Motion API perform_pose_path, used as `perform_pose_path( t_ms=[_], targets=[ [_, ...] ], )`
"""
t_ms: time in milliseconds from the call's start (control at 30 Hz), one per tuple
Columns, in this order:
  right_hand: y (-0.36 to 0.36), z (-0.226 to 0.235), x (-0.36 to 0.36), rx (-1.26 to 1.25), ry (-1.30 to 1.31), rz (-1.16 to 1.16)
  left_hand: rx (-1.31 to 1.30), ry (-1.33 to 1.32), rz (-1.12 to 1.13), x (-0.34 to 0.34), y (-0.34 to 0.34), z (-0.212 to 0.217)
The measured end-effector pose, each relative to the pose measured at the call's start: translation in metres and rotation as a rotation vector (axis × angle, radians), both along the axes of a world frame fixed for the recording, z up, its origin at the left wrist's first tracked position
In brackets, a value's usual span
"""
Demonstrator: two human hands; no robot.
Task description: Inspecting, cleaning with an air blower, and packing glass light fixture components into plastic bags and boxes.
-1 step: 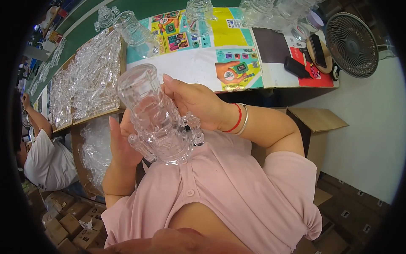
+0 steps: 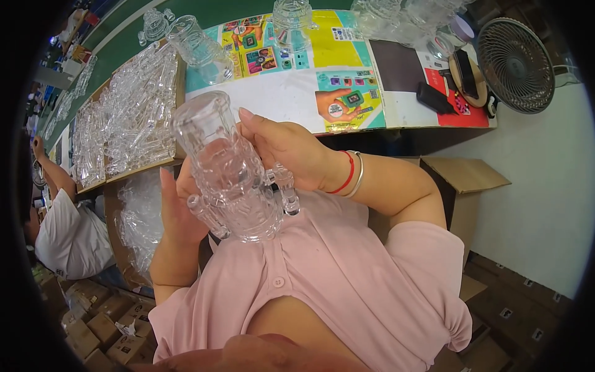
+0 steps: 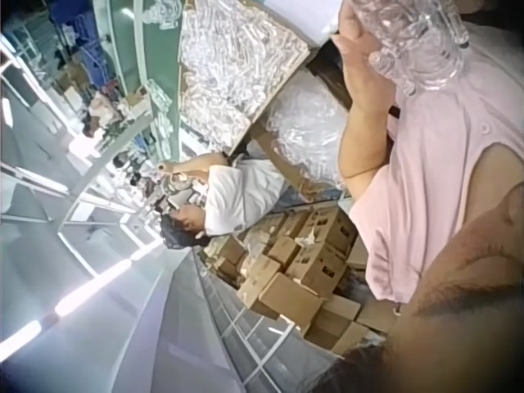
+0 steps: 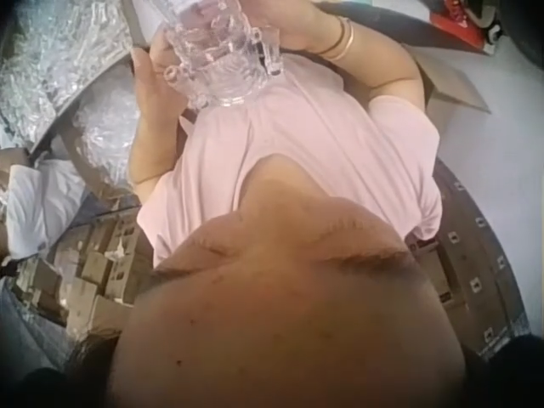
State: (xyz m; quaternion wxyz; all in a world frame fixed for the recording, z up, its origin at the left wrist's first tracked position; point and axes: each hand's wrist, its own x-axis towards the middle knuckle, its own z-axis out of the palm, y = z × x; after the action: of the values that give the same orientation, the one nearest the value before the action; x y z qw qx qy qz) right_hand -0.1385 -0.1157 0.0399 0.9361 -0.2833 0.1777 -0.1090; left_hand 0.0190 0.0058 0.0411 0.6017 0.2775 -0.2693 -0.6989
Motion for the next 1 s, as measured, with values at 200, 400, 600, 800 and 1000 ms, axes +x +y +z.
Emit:
perform_pose_path(
  t_ms=[200,400,600,800,1000],
  targets=[
    [-0.002,-0.01,0.004,0.144,-0.072,-0.025,0.088,0.136,-0.012,0.002,-0.003,0.0],
    [-0.002,-0.01,0.0,0.26,-0.173,-0.04,0.104,0.209,-0.037,0.0,-0.003,0.004],
    [-0.007,-0.025,0.001,0.221,-0.141,-0.051,0.154,0.202,-0.046,-0.004,-0.004,0.012],
    [-0.008,-0.04,0.0,0.24,-0.141,-0.035,0.191,0.199,0.022,-0.01,-0.003,0.019],
    [-0.003,-0.018,0.005,0.22,-0.104,-0.097,0.143,-0.025,0.022,0.007,-0.009,-0.007]
  ],
)
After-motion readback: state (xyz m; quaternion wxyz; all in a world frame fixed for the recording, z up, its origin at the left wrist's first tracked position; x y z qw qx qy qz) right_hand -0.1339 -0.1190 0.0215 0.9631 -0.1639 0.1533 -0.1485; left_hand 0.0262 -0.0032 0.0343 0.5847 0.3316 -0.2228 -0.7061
